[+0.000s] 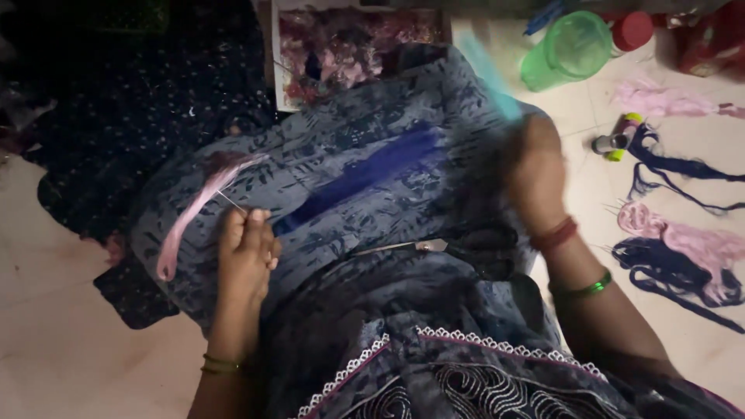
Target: Attach and trim decorative tassels on the edge of a striped fabric.
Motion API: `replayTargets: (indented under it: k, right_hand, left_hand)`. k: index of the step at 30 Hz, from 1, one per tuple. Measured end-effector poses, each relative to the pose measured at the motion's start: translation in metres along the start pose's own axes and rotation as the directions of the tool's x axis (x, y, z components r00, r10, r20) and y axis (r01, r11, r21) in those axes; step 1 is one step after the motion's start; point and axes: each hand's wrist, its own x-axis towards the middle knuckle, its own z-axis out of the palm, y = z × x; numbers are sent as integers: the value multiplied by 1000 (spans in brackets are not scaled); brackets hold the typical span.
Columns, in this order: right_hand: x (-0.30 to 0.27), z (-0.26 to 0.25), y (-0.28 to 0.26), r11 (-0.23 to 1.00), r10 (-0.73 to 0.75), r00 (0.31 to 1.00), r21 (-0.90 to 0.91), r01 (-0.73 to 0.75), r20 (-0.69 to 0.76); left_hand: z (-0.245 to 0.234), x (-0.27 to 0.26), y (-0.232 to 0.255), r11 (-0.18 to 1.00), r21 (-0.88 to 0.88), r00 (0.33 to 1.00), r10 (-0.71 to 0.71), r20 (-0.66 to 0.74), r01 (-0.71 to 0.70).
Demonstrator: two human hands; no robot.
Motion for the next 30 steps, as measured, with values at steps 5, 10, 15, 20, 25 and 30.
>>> replayTargets:
  k: [5,10,15,20,25,30]
  right_hand:
    - [-33,4,-93,961,-257,945,159,228,200]
    - [-34,15,-44,990,-136,987,59,132,85]
    - [-27,-1,-60,984,-157,980,106,145,119]
    - [-41,6,-104,936,-345,905,160,313,247]
    - [-29,9,-40,996,-86,983,17,85,162]
    - [-18,-22,18,997,67,998,-49,-66,15]
  left_hand:
    - [4,-3,8,999,36,1000,-2,0,2]
    - [-10,-15,8,1000,3,999,21,-49,-21]
    - [-9,-10,3,999,39,1000,6,17,-6]
    - [-10,-8,1,998,62,1000,18,5,-18]
    - [-14,-12,-1,999,7,999,34,-5,-34]
    - [-10,-9,14,1000,-10,1000,2,-19,-2]
